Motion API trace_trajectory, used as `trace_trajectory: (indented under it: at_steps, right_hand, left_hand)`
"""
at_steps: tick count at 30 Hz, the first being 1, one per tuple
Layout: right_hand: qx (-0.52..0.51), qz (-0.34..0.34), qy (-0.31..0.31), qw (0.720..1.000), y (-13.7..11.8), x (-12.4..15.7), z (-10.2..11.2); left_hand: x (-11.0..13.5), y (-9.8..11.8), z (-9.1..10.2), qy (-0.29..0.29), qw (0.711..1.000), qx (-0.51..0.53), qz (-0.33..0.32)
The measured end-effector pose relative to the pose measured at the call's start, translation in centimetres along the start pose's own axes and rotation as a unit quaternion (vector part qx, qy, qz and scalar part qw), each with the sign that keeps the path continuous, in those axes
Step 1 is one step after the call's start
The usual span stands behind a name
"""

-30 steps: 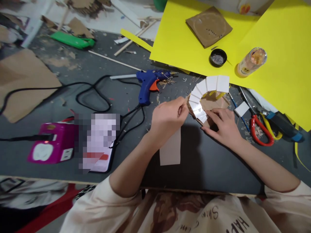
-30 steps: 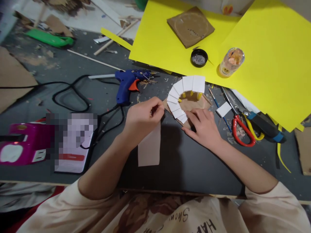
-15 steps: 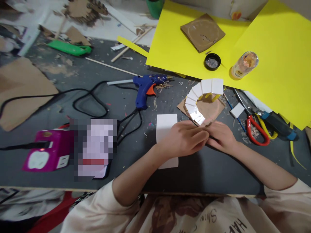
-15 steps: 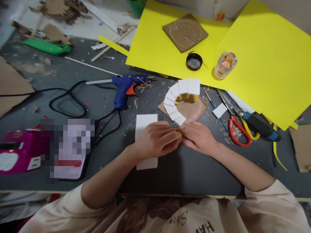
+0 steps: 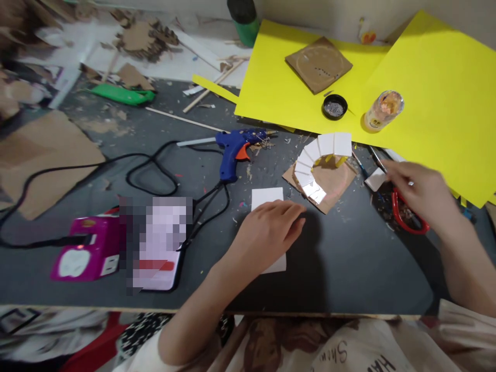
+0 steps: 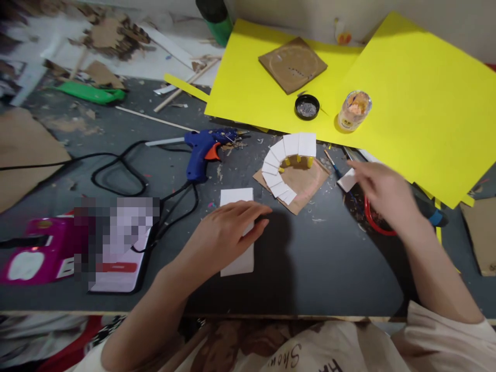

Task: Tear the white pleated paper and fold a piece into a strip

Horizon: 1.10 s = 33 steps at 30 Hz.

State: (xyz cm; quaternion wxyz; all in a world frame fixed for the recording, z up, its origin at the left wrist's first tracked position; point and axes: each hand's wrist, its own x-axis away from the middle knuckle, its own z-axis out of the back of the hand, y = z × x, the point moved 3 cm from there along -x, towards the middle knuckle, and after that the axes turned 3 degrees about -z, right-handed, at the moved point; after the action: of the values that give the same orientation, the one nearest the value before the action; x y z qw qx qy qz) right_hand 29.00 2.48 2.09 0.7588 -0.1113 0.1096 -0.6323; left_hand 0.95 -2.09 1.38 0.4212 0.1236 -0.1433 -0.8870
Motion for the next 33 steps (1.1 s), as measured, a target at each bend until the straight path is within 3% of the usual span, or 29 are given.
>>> trace_trajectory:
  at_steps: [2, 5, 8, 14, 16, 19, 21, 22, 24, 26, 27, 29, 31, 33]
  right_hand:
    - [0.092, -0.026, 0.039, 0.995, 2.0, 0.3, 1.5]
    - [0.109, -0.031, 0.079, 0.990, 3.0, 1.5, 2.2]
    - [0.081, -0.006, 0.079, 0.994, 2.2, 2.8, 1.5]
    - [0.026, 0.032, 0.115, 0.993, 1.0, 4.9, 0.3]
    - [-0.018, 0.037, 0.112, 0.993, 0.5, 5.5, -0.2]
    - [-0.134, 0.061, 0.034, 0.989, -1.7, 6.3, -1.5]
    - [-0.241, 0.047, -0.081, 0.966, -3.8, 6.7, -2.7]
    - [-0.296, 0.036, -0.156, 0.942, -5.0, 6.8, -3.5]
    - [-0.384, -0.007, -0.295, 0.875, -7.0, 7.0, -4.9]
    - [-0.450, -0.047, -0.375, 0.809, -8.3, 6.8, -5.7]
    - [-0.481, -0.066, -0.389, 0.783, -8.6, 6.4, -5.8]
    - [-0.522, -0.081, -0.381, 0.759, -8.6, 5.0, -5.1]
    - [-0.557, -0.080, -0.322, 0.761, -8.0, 2.8, -3.5]
    - [-0.573, -0.076, -0.221, 0.786, -7.3, -0.1, -1.4]
  left_hand:
    - [1.4, -0.2, -0.1, 0.003, 1.000, 0.012, 0.011]
    - [3.3, -0.5, -0.9, -0.008, 0.999, 0.001, 0.045]
    - [4.5, -0.5, -1.9, -0.010, 0.993, -0.048, 0.104]
    - [5.1, -0.2, -2.7, 0.031, 0.992, -0.040, 0.113]
    - [5.2, -0.1, -2.1, 0.069, 0.990, -0.019, 0.118]
    - [5.2, 0.7, -1.1, 0.107, 0.990, 0.020, 0.090]
    - [5.0, 1.9, -0.6, 0.110, 0.993, 0.048, 0.009]
    - [4.8, 2.6, -0.6, 0.099, 0.992, 0.060, -0.042]
    - [4.4, 3.8, -0.9, 0.061, 0.987, 0.076, -0.127]
    - [4.1, 4.3, -1.1, 0.051, 0.982, 0.068, -0.169]
    - [4.0, 4.2, -1.1, 0.065, 0.982, 0.055, -0.170]
    - [4.1, 3.8, -0.8, 0.119, 0.980, 0.033, -0.158]
    - [4.4, 3.2, -0.2, 0.181, 0.971, 0.040, -0.148]
    - [4.8, 2.7, 0.3, 0.224, 0.962, 0.070, -0.138]
